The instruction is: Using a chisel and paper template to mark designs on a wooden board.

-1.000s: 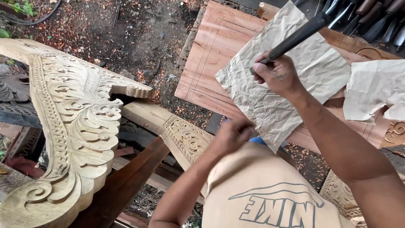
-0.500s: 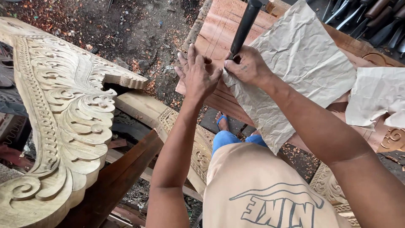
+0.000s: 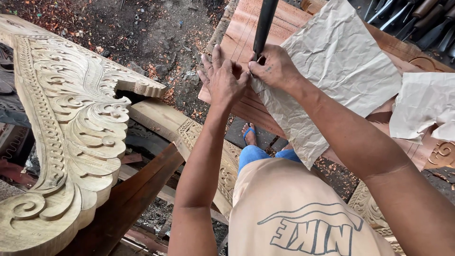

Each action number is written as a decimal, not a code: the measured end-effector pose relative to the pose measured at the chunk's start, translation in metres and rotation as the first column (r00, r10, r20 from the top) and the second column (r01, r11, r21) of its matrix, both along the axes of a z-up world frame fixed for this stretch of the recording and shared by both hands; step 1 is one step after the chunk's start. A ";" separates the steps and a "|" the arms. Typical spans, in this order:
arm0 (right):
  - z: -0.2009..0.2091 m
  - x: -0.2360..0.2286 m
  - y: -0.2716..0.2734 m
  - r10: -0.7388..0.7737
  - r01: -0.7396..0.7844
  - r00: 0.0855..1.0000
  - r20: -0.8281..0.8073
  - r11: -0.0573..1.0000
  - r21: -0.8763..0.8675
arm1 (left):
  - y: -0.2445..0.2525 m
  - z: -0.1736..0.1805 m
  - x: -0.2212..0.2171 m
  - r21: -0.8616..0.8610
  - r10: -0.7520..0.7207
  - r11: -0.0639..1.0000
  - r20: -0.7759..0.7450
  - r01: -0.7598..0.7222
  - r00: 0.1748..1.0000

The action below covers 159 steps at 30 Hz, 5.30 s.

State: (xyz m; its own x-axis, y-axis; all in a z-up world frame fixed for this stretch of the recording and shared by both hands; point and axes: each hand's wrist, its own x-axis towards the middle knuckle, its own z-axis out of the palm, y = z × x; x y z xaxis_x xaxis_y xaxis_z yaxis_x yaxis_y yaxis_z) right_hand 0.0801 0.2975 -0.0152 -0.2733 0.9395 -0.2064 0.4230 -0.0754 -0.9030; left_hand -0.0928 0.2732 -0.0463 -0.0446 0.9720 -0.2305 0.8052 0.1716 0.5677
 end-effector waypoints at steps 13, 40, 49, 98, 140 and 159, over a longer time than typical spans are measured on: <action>-0.016 0.009 -0.014 0.033 -0.032 0.996 -0.078 0.999 0.011 | -0.005 -0.005 0.001 0.002 -0.007 1.000 -0.068 0.007 0.998; -0.018 0.018 -0.011 0.060 -0.060 0.998 -0.025 0.998 0.036 | -0.028 0.019 0.005 0.130 -0.145 0.980 -0.042 0.149 0.989; -0.020 0.019 -0.008 -0.020 0.029 0.981 -0.192 0.999 0.045 | -0.032 -0.003 0.003 0.258 -0.108 0.960 -0.029 0.112 0.994; -0.006 -0.003 0.011 -0.035 0.028 0.995 -0.090 0.997 -0.069 | 0.040 -0.024 0.003 0.115 0.125 0.984 0.085 -0.134 0.989; -0.015 0.054 -0.090 -0.054 0.048 0.997 -0.062 0.995 -0.090 | 0.001 0.021 0.012 0.050 -0.320 0.943 -0.137 0.329 0.937; 0.038 0.074 -0.149 -0.055 0.072 0.996 0.068 0.958 -0.279 | -0.004 0.015 0.011 0.065 -0.359 0.925 -0.174 0.374 0.917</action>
State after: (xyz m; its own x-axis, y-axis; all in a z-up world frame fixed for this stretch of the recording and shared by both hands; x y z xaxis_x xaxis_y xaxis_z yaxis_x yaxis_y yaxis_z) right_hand 0.1537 0.1484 0.0226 -0.1946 0.8561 -0.4788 0.4613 -0.3509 -0.8149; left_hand -0.0823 0.2690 -0.0311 0.2910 0.9439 -0.1559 0.8806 -0.2006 0.4293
